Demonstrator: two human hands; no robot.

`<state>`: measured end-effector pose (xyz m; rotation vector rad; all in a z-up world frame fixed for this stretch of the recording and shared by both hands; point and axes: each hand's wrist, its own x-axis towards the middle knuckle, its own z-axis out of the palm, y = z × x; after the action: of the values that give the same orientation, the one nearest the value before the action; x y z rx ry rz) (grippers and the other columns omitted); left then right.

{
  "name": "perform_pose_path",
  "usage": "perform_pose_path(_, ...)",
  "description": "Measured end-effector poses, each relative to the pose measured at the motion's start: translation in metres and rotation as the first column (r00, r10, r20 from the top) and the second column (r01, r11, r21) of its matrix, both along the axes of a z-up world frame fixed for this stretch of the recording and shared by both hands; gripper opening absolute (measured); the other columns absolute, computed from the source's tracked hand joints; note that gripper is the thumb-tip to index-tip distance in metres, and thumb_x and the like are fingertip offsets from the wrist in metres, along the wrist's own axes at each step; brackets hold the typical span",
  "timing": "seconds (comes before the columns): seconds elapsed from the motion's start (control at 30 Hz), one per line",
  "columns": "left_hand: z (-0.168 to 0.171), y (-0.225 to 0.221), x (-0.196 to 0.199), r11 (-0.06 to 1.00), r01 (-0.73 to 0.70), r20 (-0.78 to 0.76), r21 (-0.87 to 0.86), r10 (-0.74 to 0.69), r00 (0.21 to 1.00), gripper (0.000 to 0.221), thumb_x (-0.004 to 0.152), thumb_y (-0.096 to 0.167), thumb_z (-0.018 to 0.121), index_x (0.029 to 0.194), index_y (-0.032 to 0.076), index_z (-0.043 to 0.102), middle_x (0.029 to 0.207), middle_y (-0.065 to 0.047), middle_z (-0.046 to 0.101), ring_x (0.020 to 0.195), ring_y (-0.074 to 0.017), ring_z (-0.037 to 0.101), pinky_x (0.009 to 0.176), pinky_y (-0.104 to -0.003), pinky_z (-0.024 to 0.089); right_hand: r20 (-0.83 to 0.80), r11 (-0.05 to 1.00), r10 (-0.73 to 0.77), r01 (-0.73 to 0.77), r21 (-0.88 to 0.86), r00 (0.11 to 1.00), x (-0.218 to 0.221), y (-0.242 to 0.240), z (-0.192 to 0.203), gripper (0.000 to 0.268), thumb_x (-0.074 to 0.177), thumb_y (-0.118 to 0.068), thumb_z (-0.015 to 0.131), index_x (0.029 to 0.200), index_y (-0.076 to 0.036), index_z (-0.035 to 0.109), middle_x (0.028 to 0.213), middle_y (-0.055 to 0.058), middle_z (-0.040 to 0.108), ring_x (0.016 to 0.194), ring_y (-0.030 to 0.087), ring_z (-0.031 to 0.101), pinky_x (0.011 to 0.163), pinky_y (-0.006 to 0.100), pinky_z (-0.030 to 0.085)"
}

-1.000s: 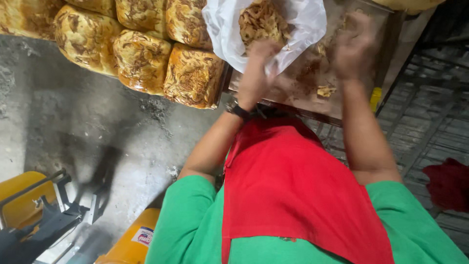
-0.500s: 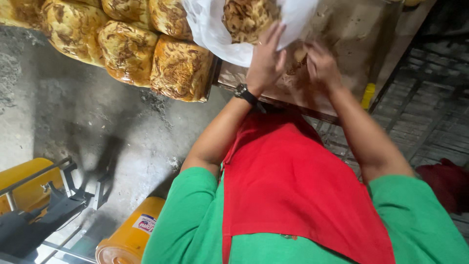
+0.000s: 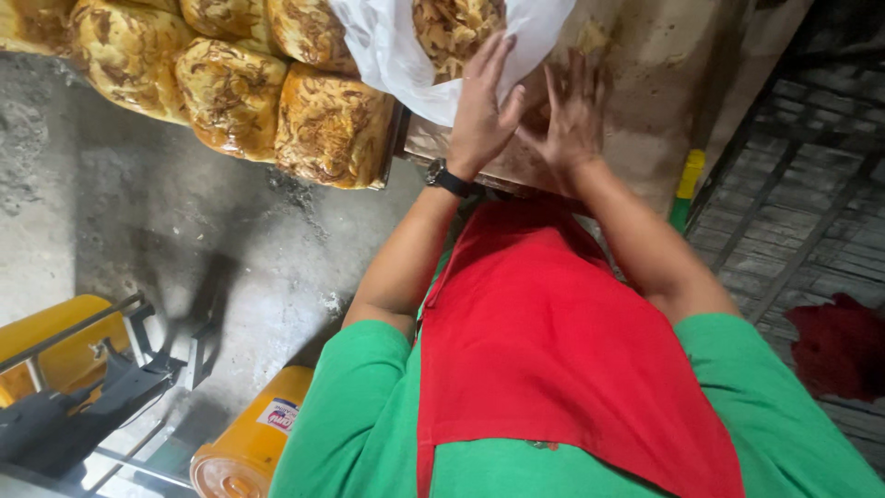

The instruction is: The person moves a metal tray of bread loaves, takes one loaf, and uses a yellow-handled knife to cut a slit into its top surface, spreading a substance into the opening before returning the tray to a stack.

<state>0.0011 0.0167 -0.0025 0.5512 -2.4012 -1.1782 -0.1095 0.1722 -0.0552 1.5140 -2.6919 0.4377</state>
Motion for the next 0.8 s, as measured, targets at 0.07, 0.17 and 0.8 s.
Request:
perform_pose_path(0.07, 0.002, 0.003, 0.006, 1.000, 0.020, 0.016, -0.022, -0.020, 1.000, 0.067, 0.097, 0.012, 0.070, 0.157, 0.006, 0.040, 0.163, -0.018, 0.038, 0.153, -0.0356, 0.037, 0.130, -0.043, 0.031, 0.046, 0.988, 0.046, -0.039, -0.149, 0.998, -0.013, -0.005, -0.018, 0.082, 0.099, -0.055, 0.071, 0.160, -0.014, 0.033, 0.156, 0.026, 0.045, 0.145, 0.043, 0.039, 0.118, 0.057, 0.030)
perform_pose_path(0.17, 0.006, -0.002, 0.021, 0.999, 0.020, 0.016, -0.033, -0.020, 1.000, 0.067, 0.097, 0.012, 0.069, 0.157, 0.006, 0.040, 0.163, -0.017, 0.038, 0.153, -0.0355, 0.036, 0.130, -0.043, 0.031, 0.367, 0.923, 0.032, 0.114, -0.368, 0.929, -0.035, 0.006, -0.049, 0.053, 0.113, -0.035, 0.059, 0.161, -0.018, 0.044, 0.162, 0.016, 0.052, 0.156, 0.032, 0.046, 0.132, 0.042, 0.037)
perform_pose_path(0.8, -0.106, 0.003, 0.182, 0.260, -0.125, 0.222, 0.958, -0.391, 0.893, 0.038, 0.106, 0.027, 0.050, 0.127, 0.002, 0.068, 0.116, -0.011, 0.073, 0.106, -0.0288, 0.068, 0.097, -0.039, 0.055, 0.440, 0.922, -0.016, 0.183, -0.340, 0.898, -0.069, 0.039, -0.088, 0.028, 0.111, -0.016, 0.052, 0.135, -0.004, 0.060, 0.128, 0.017, 0.065, 0.118, 0.032, 0.062, 0.104, 0.044, 0.052)
